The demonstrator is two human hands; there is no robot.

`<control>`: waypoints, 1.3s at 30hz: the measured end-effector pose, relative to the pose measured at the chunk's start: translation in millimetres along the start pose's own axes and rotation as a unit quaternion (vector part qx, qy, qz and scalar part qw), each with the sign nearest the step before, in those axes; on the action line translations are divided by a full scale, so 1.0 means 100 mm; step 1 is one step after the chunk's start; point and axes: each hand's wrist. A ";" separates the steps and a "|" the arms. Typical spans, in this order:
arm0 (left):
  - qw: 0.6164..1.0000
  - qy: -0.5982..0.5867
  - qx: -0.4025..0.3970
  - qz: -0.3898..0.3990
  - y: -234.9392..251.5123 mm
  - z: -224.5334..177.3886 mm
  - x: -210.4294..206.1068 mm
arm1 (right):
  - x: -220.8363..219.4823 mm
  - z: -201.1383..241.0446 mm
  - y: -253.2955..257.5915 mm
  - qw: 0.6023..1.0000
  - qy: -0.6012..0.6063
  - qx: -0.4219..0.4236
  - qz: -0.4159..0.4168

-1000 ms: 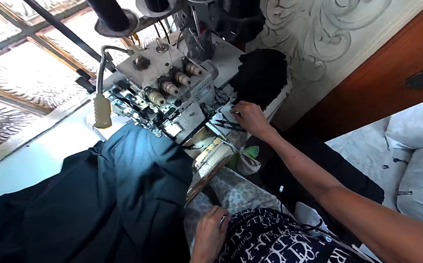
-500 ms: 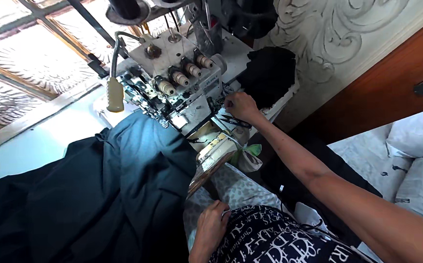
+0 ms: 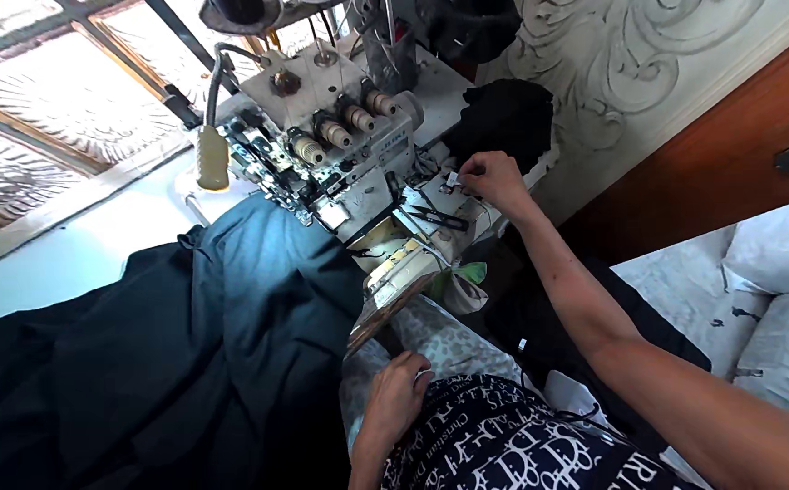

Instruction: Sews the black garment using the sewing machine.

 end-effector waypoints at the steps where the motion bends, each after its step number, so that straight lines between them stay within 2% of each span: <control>1: 1.000 -0.009 -0.016 -0.008 0.03 -0.01 0.00 | -0.01 0.00 -0.02 1.000 0.026 0.001 0.001; 4: 0.986 -0.063 -0.126 -0.091 0.20 -0.13 0.06 | -0.04 0.04 -0.10 0.994 0.113 0.006 0.013; 8: 0.939 -0.087 -0.228 -0.243 0.69 -0.53 0.34 | -0.05 0.16 -0.27 0.991 0.122 0.047 0.030; 13: 0.919 -0.237 -0.172 -0.263 1.43 -0.87 0.63 | -0.02 0.19 -0.43 0.992 0.073 0.095 0.023; 15: 0.901 -0.317 -0.152 -0.255 1.60 -0.90 0.62 | -0.02 0.18 -0.45 0.992 0.083 0.093 0.023; 18: 0.861 -0.396 -0.169 -0.272 1.69 -0.90 0.52 | -0.07 0.16 -0.44 0.988 0.124 0.086 0.033; 22: 0.835 -0.426 -0.192 -0.291 1.66 -0.82 0.51 | -0.13 0.19 -0.43 0.984 0.149 0.092 0.034; 25: 0.792 -0.505 -0.166 -0.299 1.50 -0.83 0.61 | -0.10 0.22 -0.38 0.995 0.043 0.086 -0.007; 30: 0.730 -0.623 -0.166 -0.226 1.09 -0.78 0.70 | -0.30 0.13 -0.12 0.987 -0.132 0.075 -0.045; 34: 0.726 -0.631 -0.175 -0.209 0.79 -0.71 0.73 | -0.38 0.17 -0.08 0.981 -0.174 0.080 -0.035; 39: 0.714 -0.639 -0.197 -0.209 0.61 -0.66 0.77 | -0.47 0.18 -0.13 0.977 -0.138 0.138 -0.083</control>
Point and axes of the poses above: each hand's wrist, its own y-axis towards the middle knuckle, its own x-axis out of the back of the hand, z = x × y, and after that the axes turned 15 degrees about -y, right-handed
